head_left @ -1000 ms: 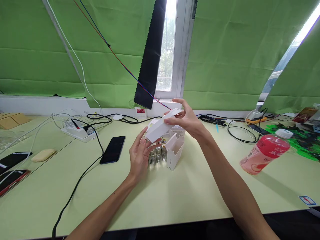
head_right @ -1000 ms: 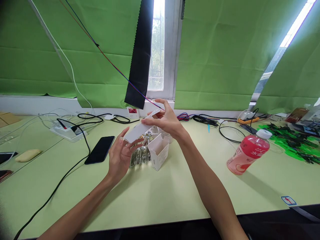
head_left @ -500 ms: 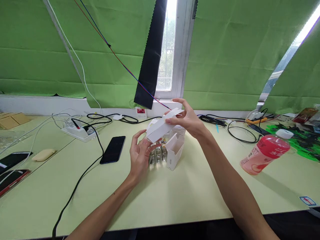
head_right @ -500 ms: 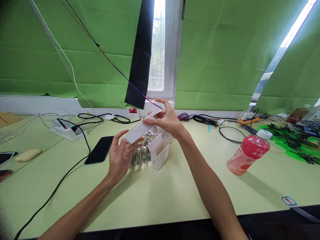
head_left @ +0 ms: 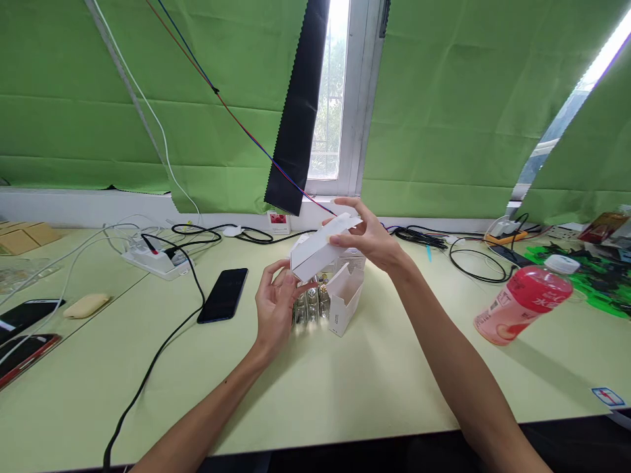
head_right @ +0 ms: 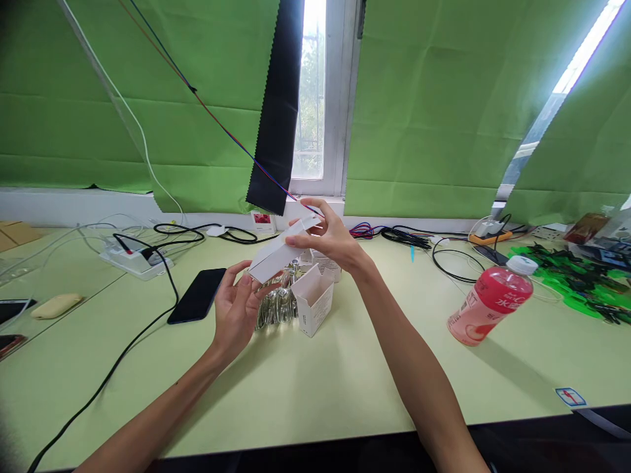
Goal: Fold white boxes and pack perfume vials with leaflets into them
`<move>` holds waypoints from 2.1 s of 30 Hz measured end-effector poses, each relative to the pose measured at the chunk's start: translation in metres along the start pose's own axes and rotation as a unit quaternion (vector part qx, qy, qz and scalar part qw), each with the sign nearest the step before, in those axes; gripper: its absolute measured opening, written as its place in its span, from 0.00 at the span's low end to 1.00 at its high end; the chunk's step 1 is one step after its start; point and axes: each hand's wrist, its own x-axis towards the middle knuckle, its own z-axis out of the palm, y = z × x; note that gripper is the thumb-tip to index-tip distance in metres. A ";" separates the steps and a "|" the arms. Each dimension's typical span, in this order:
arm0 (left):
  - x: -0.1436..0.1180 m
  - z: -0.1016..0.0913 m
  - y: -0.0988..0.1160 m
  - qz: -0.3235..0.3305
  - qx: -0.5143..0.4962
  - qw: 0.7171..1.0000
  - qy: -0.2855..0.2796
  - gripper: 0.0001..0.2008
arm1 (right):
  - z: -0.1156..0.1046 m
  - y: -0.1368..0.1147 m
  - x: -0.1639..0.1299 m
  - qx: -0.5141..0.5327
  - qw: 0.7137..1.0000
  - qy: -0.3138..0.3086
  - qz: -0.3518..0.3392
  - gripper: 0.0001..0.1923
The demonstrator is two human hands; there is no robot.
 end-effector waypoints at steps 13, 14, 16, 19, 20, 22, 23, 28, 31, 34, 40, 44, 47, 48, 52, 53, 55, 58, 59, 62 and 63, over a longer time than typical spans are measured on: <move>0.001 -0.002 -0.005 0.020 0.004 1.000 0.022 0.20 | -0.001 0.006 0.001 0.006 1.000 -0.002 0.008 0.40; 0.001 -0.002 -0.005 0.022 0.005 1.000 0.021 0.20 | 0.000 0.005 0.001 0.006 1.000 -0.002 0.009 0.40; 0.001 -0.002 -0.005 0.023 0.008 1.000 0.018 0.19 | 0.000 0.005 0.002 0.004 1.000 -0.001 0.013 0.40; 0.001 -0.003 -0.005 0.019 0.006 1.000 0.017 0.20 | 0.001 0.004 0.002 0.003 1.000 0.002 0.018 0.41; 0.002 -0.003 -0.005 0.019 0.005 1.000 0.017 0.20 | 0.001 0.005 0.002 0.003 1.000 0.002 0.018 0.41; 0.002 -0.003 -0.006 0.020 0.006 1.000 0.016 0.20 | 0.001 0.005 0.002 0.004 1.000 0.004 0.019 0.41; 0.002 -0.004 -0.006 0.022 0.007 1.000 0.016 0.20 | 0.001 0.005 0.002 0.004 1.000 0.004 0.020 0.41; 0.003 -0.005 -0.008 0.031 0.001 1.000 0.005 0.18 | 0.002 0.006 0.002 0.008 1.000 0.008 0.020 0.41; 0.003 -0.005 -0.008 0.030 0.002 1.000 0.006 0.18 | 0.002 0.006 0.002 0.009 1.000 0.010 0.020 0.41; 0.003 -0.005 -0.008 0.028 0.004 1.000 0.012 0.18 | 0.002 0.006 0.002 0.005 1.000 0.009 0.022 0.41; 0.002 -0.006 -0.008 0.019 -0.001 1.000 0.017 0.18 | 0.001 0.007 0.002 -0.002 1.000 0.001 0.016 0.39; 0.003 -0.007 -0.009 0.025 0.002 1.000 0.013 0.18 | 0.001 0.007 0.003 -0.002 1.000 0.004 0.017 0.40; 0.003 -0.008 -0.010 0.028 0.006 1.000 0.007 0.18 | 0.001 0.007 0.003 0.001 1.000 0.007 0.020 0.41; 0.004 -0.008 -0.010 0.030 0.008 1.000 0.005 0.18 | 0.001 0.007 0.003 0.002 1.000 0.006 0.020 0.41; 0.004 -0.009 -0.011 0.037 0.018 0.999 0.000 0.17 | 0.000 0.008 0.004 -0.006 1.000 -0.001 0.014 0.40; 0.003 -0.009 -0.011 0.040 0.020 0.999 0.000 0.17 | 0.000 0.009 0.004 -0.008 1.000 -0.002 0.013 0.40; 0.003 -0.009 -0.012 0.044 0.022 0.999 0.002 0.17 | -0.001 0.009 0.004 -0.010 1.000 -0.004 0.014 0.40; 0.002 -0.009 -0.012 0.046 0.024 0.999 0.004 0.16 | -0.001 0.009 0.004 -0.012 1.000 -0.003 0.016 0.40; 0.002 -0.009 -0.012 0.046 0.024 0.999 0.004 0.16 | -0.001 0.009 0.004 -0.013 1.000 -0.002 0.016 0.40; 0.003 -0.009 -0.012 0.045 0.024 0.999 0.006 0.16 | 0.000 0.006 0.003 -0.019 1.000 -0.002 0.016 0.39; 0.003 -0.009 -0.012 0.043 0.023 0.999 0.007 0.17 | 0.001 0.005 0.003 -0.022 1.000 -0.002 0.018 0.38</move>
